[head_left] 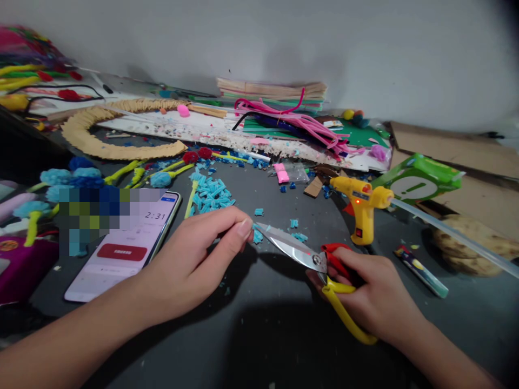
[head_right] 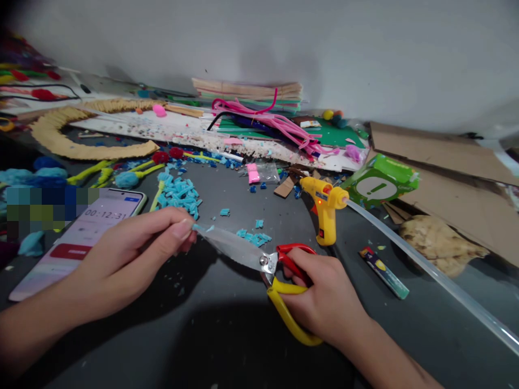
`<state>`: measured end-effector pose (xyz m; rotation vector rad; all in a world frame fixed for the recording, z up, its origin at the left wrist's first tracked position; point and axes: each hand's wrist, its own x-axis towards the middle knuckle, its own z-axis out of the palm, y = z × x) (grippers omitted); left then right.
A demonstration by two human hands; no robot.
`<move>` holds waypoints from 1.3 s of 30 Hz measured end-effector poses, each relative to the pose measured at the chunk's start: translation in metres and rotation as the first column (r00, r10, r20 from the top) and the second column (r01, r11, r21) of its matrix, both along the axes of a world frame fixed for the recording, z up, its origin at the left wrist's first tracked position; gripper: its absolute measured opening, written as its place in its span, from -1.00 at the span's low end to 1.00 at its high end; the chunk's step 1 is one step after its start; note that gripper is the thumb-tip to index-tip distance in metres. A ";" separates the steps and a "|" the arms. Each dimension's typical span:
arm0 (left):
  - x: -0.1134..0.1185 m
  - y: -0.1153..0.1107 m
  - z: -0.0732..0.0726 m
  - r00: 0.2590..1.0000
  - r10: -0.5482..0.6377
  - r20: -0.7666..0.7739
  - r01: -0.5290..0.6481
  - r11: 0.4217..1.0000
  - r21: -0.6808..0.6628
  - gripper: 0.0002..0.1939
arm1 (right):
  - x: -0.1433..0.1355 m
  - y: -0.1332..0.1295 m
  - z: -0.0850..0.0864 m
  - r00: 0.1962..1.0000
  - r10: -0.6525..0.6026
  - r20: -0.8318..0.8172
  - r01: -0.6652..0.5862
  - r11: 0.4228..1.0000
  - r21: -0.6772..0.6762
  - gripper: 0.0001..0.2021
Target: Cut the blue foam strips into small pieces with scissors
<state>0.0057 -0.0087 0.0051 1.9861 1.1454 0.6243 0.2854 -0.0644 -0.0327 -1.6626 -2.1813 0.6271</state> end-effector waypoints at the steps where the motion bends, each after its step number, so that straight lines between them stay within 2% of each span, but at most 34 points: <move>1: 0.000 0.000 0.000 1.000 -0.001 0.003 0.001 1.000 0.001 -0.78 | 0.001 0.000 0.000 1.000 0.005 0.000 -0.005 1.000 -0.002 -0.72; 7: 0.000 0.000 -0.001 1.000 -0.008 0.003 0.008 1.000 0.001 -0.79 | 0.002 0.000 0.001 1.000 0.020 0.005 -0.020 0.999 0.030 -0.77; 15: 0.000 -0.001 -0.002 1.000 0.021 0.005 -0.020 0.999 -0.026 -0.75 | -0.006 0.001 0.003 0.997 -0.053 -0.055 0.054 0.999 -0.001 -0.76; 24: 0.000 0.000 -0.004 1.000 0.025 0.013 -0.025 0.999 -0.022 -0.75 | 0.000 -0.001 -0.002 0.999 -0.025 -0.027 0.024 0.999 -0.033 -0.73; 31: 0.000 -0.001 -0.005 1.000 0.019 0.011 -0.018 1.000 -0.018 -0.74 | 0.003 -0.001 -0.001 1.000 0.003 -0.022 -0.003 1.000 -0.004 -0.71; 39: 0.000 -0.001 -0.002 1.000 0.018 0.003 -0.018 1.000 -0.008 -0.75 | -0.001 -0.001 -0.001 1.000 -0.026 0.000 0.026 0.999 -0.032 -0.74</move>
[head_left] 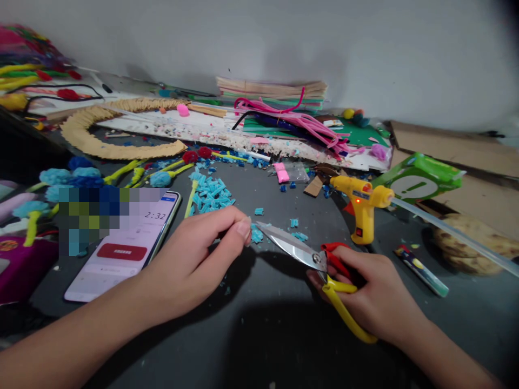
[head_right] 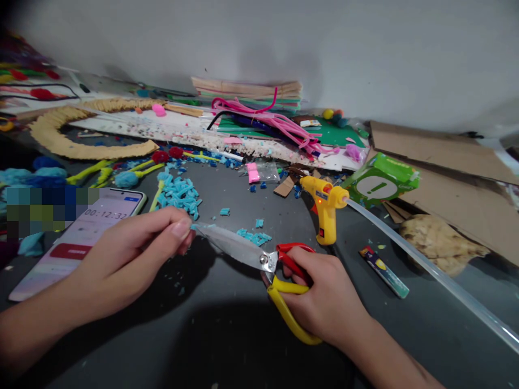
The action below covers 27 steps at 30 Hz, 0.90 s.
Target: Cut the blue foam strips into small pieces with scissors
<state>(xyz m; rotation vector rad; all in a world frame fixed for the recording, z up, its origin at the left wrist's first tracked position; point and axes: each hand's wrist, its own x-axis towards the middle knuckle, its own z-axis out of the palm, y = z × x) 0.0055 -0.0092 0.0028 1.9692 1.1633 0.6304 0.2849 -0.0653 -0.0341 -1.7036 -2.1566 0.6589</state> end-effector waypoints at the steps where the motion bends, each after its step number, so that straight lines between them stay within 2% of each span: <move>1: 0.000 0.000 0.000 1.000 0.001 -0.003 -0.001 1.000 -0.002 -0.75 | 0.000 0.000 0.000 1.000 -0.001 -0.002 0.001 1.000 -0.003 -0.74; 10: 0.001 0.001 0.000 1.000 -0.004 -0.015 0.004 1.000 0.004 -0.75 | 0.003 0.000 -0.001 1.000 0.006 -0.020 -0.007 1.000 -0.028 -0.73; 23: 0.001 0.001 0.001 1.000 -0.011 -0.023 0.011 1.000 0.005 -0.75 | 0.002 0.002 0.004 0.999 0.049 0.006 -0.050 0.997 0.053 -0.80; 27: 0.001 0.000 0.002 1.000 -0.004 -0.021 0.003 1.000 -0.009 -0.73 | -0.002 0.003 0.007 0.999 0.031 -0.016 -0.030 0.997 0.064 -0.79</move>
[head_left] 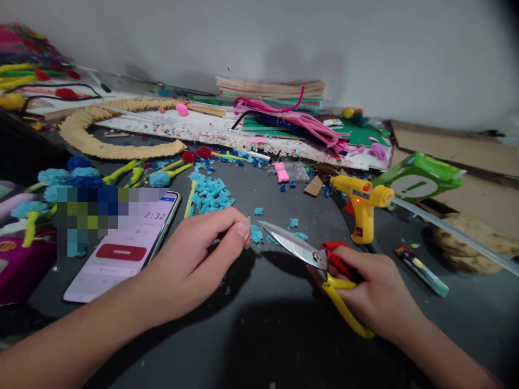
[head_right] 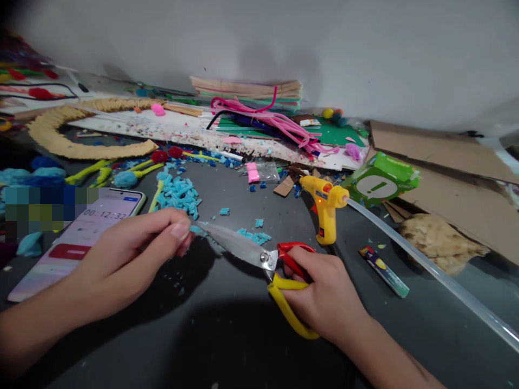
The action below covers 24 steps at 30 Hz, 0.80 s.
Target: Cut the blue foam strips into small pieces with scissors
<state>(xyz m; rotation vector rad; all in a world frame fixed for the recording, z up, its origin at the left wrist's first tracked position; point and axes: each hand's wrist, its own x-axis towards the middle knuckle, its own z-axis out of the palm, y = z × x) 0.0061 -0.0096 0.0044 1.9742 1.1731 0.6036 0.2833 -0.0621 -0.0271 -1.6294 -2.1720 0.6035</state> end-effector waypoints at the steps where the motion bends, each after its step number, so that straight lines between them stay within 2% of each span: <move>1: 0.000 0.000 0.000 1.000 0.004 0.003 -0.004 1.000 -0.001 -0.72 | -0.001 0.000 0.000 1.000 -0.015 -0.005 0.015 1.000 -0.006 -0.77; 5: 0.000 0.001 -0.003 1.000 0.024 0.013 -0.024 1.000 0.014 -0.69 | -0.004 -0.001 0.000 0.999 -0.051 -0.011 0.051 0.998 -0.040 -0.72; 16: 0.000 0.000 -0.003 0.999 0.036 -0.005 -0.036 0.998 0.049 -0.67 | 0.003 -0.004 -0.007 0.998 -0.003 0.066 0.004 1.000 -0.018 -0.73; 24: 0.000 0.002 0.001 1.000 0.017 -0.013 -0.017 0.999 0.034 -0.67 | 0.002 -0.002 -0.005 0.997 0.022 0.073 -0.020 0.999 -0.034 -0.73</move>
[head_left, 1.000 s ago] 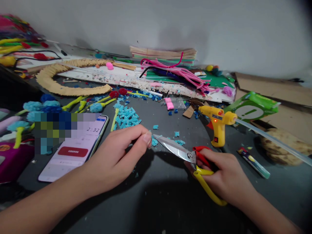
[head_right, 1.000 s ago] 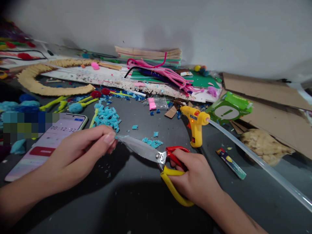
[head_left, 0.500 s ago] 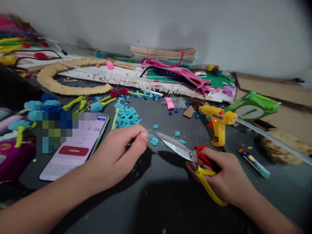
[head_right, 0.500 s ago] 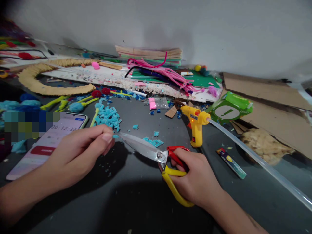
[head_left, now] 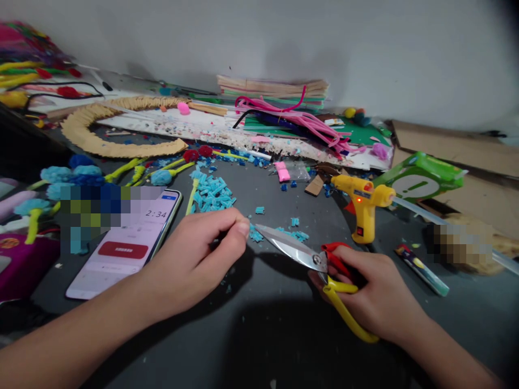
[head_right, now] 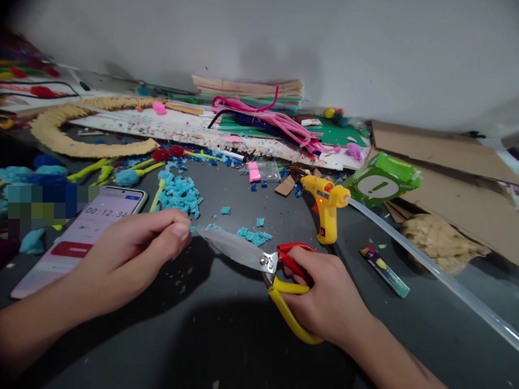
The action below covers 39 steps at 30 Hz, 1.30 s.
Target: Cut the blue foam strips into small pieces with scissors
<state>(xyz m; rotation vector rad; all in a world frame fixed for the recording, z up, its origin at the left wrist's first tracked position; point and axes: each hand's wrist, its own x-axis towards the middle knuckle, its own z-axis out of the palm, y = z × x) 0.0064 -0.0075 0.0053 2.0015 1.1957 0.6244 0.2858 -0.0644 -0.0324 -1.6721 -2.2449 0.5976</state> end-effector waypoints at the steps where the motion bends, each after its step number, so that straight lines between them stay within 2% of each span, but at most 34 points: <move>1: 0.000 0.000 0.000 1.000 0.002 0.002 -0.002 1.000 0.006 -0.67 | 0.000 0.000 0.000 1.000 0.002 0.001 -0.002 1.000 0.002 -0.73; 16: 0.001 0.000 0.002 1.000 0.004 -0.011 -0.004 1.000 0.007 -0.66 | 0.000 0.004 0.003 0.998 0.041 -0.037 -0.040 0.999 0.035 -0.81; 25: 0.000 0.000 0.001 1.000 0.003 -0.001 -0.003 1.000 0.002 -0.66 | 0.001 -0.001 -0.001 0.999 -0.042 -0.009 0.042 0.999 0.004 -0.73; 33: 0.000 -0.001 0.000 1.000 0.000 0.014 0.000 1.000 -0.019 -0.66 | 0.001 -0.001 -0.001 1.000 -0.005 -0.023 0.005 1.000 0.001 -0.72; 39: 0.000 0.000 -0.001 1.000 -0.001 0.010 0.001 1.000 -0.015 -0.64 | 0.002 -0.001 0.001 1.000 0.008 -0.022 -0.008 1.000 0.011 -0.80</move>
